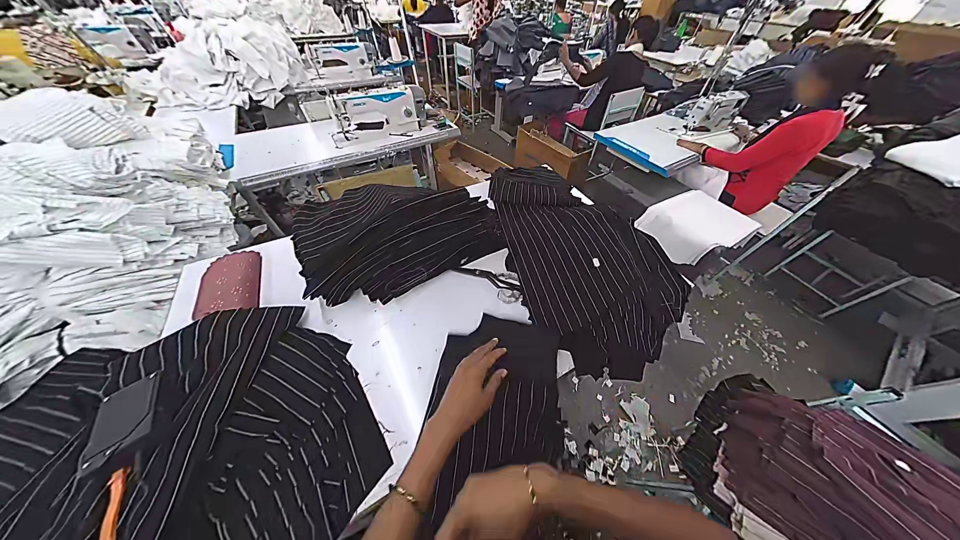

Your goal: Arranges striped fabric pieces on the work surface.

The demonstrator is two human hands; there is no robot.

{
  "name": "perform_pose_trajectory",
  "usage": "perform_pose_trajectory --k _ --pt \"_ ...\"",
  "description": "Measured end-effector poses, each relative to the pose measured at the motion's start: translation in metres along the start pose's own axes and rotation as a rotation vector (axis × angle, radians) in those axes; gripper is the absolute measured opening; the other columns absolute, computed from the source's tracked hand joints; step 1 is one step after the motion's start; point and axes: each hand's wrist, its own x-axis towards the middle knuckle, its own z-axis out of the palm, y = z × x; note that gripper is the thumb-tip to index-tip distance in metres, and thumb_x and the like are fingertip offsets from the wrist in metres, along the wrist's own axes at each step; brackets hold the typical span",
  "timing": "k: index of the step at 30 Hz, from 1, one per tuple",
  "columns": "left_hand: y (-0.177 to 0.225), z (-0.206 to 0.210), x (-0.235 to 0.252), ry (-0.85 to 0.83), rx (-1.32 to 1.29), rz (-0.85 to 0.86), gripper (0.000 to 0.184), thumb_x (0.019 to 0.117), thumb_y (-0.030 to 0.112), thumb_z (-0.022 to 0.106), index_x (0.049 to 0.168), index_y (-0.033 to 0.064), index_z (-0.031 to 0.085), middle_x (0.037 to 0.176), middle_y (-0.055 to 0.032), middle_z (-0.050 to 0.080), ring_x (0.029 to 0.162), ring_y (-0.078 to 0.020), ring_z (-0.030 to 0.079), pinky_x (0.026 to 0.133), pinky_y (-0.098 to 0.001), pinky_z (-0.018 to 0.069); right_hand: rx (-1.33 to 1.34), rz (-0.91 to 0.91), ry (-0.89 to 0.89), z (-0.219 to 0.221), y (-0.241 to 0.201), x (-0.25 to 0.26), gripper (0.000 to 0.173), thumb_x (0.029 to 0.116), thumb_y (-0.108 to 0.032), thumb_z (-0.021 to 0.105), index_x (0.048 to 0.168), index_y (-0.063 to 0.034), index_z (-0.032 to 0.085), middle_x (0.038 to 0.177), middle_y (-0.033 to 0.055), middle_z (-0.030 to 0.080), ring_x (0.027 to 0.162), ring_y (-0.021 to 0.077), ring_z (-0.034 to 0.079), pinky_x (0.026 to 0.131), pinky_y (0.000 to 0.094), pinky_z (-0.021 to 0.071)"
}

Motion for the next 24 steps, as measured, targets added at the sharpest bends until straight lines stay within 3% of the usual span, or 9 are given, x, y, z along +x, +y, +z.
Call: perform_pose_trajectory --k 2,3,6,11,14,16,19,22,24 --pt "-0.015 0.035 -0.010 -0.125 0.208 -0.168 0.059 0.1088 0.041 0.042 0.160 0.0143 0.035 0.170 -0.0070 0.024 0.158 -0.0267 0.018 0.126 -0.0561 0.0084 0.012 0.104 0.130 -0.029 0.008 -0.019 0.028 0.1022 -0.016 0.062 0.122 -0.0001 0.073 0.115 0.0180 0.075 0.107 0.0293 0.072 0.101 0.0493 0.0524" --pt "-0.025 0.052 -0.021 -0.054 0.311 -0.209 0.063 0.1079 0.048 0.037 0.162 0.0167 0.031 0.171 -0.0046 0.022 0.158 -0.0263 0.017 0.125 -0.0589 0.0066 0.017 0.183 0.193 -0.041 0.014 -0.030 0.029 0.1031 -0.018 0.061 0.123 -0.0006 0.073 0.116 0.0178 0.074 0.109 0.0290 0.071 0.102 0.0494 0.0519" --pt "-0.047 0.068 -0.043 0.221 0.425 -0.296 0.069 0.1052 0.055 0.032 0.160 0.0137 0.035 0.168 -0.0074 0.030 0.156 -0.0299 0.026 0.123 -0.0647 0.0111 0.061 0.480 0.370 -0.063 0.048 -0.057 0.034 0.1062 -0.022 0.056 0.132 -0.0031 0.067 0.125 0.0175 0.070 0.115 0.0274 0.068 0.105 0.0454 0.0499" --pt "-0.051 0.052 -0.046 0.267 0.424 -0.449 0.072 0.1046 0.058 0.035 0.161 0.0127 0.033 0.169 -0.0086 0.027 0.156 -0.0301 0.023 0.123 -0.0646 0.0086 -0.054 0.760 0.776 -0.067 0.112 -0.068 0.041 0.1063 -0.016 0.052 0.145 -0.0008 0.054 0.139 0.0220 0.060 0.126 0.0324 0.061 0.112 0.0432 0.0450" --pt "-0.053 0.051 -0.043 0.328 0.390 -0.462 0.074 0.1031 0.059 0.041 0.159 0.0097 0.038 0.166 -0.0107 0.032 0.155 -0.0305 0.027 0.123 -0.0635 0.0103 -0.103 0.792 0.854 -0.071 0.126 -0.062 0.051 0.1026 -0.030 0.062 0.145 -0.0030 0.055 0.132 0.0210 0.063 0.123 0.0341 0.060 0.108 0.0455 0.0460" --pt "-0.055 0.053 -0.044 0.403 0.368 -0.438 0.075 0.1003 0.059 0.049 0.154 0.0066 0.046 0.162 -0.0130 0.040 0.152 -0.0320 0.034 0.122 -0.0646 0.0150 -0.126 0.847 0.756 -0.075 0.124 -0.057 0.051 0.0967 -0.037 0.070 0.136 -0.0055 0.062 0.127 0.0199 0.064 0.123 0.0363 0.058 0.107 0.0482 0.0447" --pt "-0.055 0.052 -0.045 0.483 0.323 -0.405 0.073 0.0956 0.056 0.059 0.146 0.0030 0.055 0.155 -0.0164 0.050 0.147 -0.0362 0.042 0.119 -0.0679 0.0200 -0.065 0.843 0.684 -0.082 0.123 -0.058 0.042 0.0953 -0.035 0.072 0.119 -0.0002 0.068 0.119 0.0214 0.066 0.116 0.0352 0.061 0.104 0.0490 0.0453" --pt "-0.049 0.049 -0.045 0.590 0.308 -0.378 0.066 0.0896 0.048 0.071 0.134 0.0007 0.064 0.138 -0.0222 0.062 0.130 -0.0429 0.058 0.107 -0.0690 0.0361 0.269 0.687 0.811 -0.089 0.133 -0.063 0.032 0.0933 -0.024 0.077 0.112 0.0010 0.067 0.100 0.0132 0.072 0.090 0.0177 0.068 0.086 0.0369 0.0536" --pt "-0.044 0.048 -0.045 0.608 0.308 -0.354 0.055 0.0895 0.042 0.074 0.126 0.0011 0.069 0.124 -0.0252 0.068 0.114 -0.0468 0.064 0.095 -0.0676 0.0447 0.481 0.599 0.844 -0.088 0.141 -0.062 0.025 0.0940 -0.016 0.075 0.112 0.0007 0.070 0.096 0.0090 0.074 0.085 0.0094 0.069 0.082 0.0292 0.0560"
